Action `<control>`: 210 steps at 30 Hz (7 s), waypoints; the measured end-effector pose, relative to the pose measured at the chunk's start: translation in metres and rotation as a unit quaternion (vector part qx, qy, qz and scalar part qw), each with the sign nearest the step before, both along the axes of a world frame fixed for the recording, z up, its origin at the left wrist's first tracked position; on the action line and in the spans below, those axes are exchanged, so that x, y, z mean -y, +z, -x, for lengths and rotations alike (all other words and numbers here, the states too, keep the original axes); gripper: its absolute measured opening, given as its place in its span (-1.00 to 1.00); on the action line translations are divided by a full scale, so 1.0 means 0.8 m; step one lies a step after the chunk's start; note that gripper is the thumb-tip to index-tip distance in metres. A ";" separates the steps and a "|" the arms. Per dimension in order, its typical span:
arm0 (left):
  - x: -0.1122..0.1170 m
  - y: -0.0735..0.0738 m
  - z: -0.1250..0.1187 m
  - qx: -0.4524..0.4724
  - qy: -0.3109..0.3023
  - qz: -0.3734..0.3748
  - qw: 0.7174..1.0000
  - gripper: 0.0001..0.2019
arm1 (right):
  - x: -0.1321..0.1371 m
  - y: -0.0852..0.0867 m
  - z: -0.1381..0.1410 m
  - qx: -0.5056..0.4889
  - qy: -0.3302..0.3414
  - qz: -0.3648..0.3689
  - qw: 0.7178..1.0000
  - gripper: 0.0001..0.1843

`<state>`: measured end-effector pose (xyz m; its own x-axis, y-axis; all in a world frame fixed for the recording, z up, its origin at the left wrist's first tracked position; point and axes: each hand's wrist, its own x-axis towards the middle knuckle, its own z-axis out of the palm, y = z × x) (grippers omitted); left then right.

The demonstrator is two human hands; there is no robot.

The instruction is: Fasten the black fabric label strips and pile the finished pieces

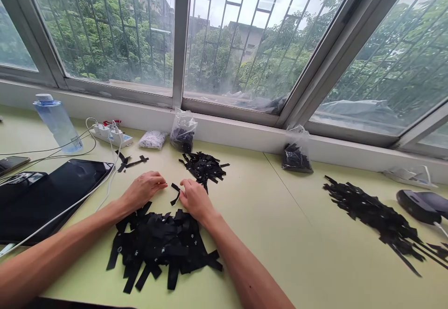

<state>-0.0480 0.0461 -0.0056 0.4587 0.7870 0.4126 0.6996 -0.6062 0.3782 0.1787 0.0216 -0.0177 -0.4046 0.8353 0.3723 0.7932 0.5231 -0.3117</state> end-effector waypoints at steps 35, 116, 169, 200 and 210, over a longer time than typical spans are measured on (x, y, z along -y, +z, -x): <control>0.036 0.028 -0.022 0.214 -0.078 0.133 0.965 -0.60 | 0.030 0.016 0.030 -0.013 0.006 -0.208 0.978 -0.81; 0.040 0.021 -0.015 0.412 -0.140 0.218 0.874 -0.84 | 0.050 0.040 0.039 -0.297 0.049 -0.097 0.949 -0.87; 0.054 0.056 0.000 0.300 -0.192 -0.152 0.922 -0.73 | 0.058 0.061 0.028 -0.186 0.148 -0.159 0.958 -0.70; 0.032 0.053 0.003 0.609 -0.243 0.485 0.579 -0.80 | -0.027 0.003 0.040 -0.070 0.097 0.070 0.990 -0.84; 0.046 0.050 0.000 0.624 -0.278 0.571 0.455 -0.73 | -0.027 0.001 0.044 -0.098 0.033 0.103 0.989 -0.86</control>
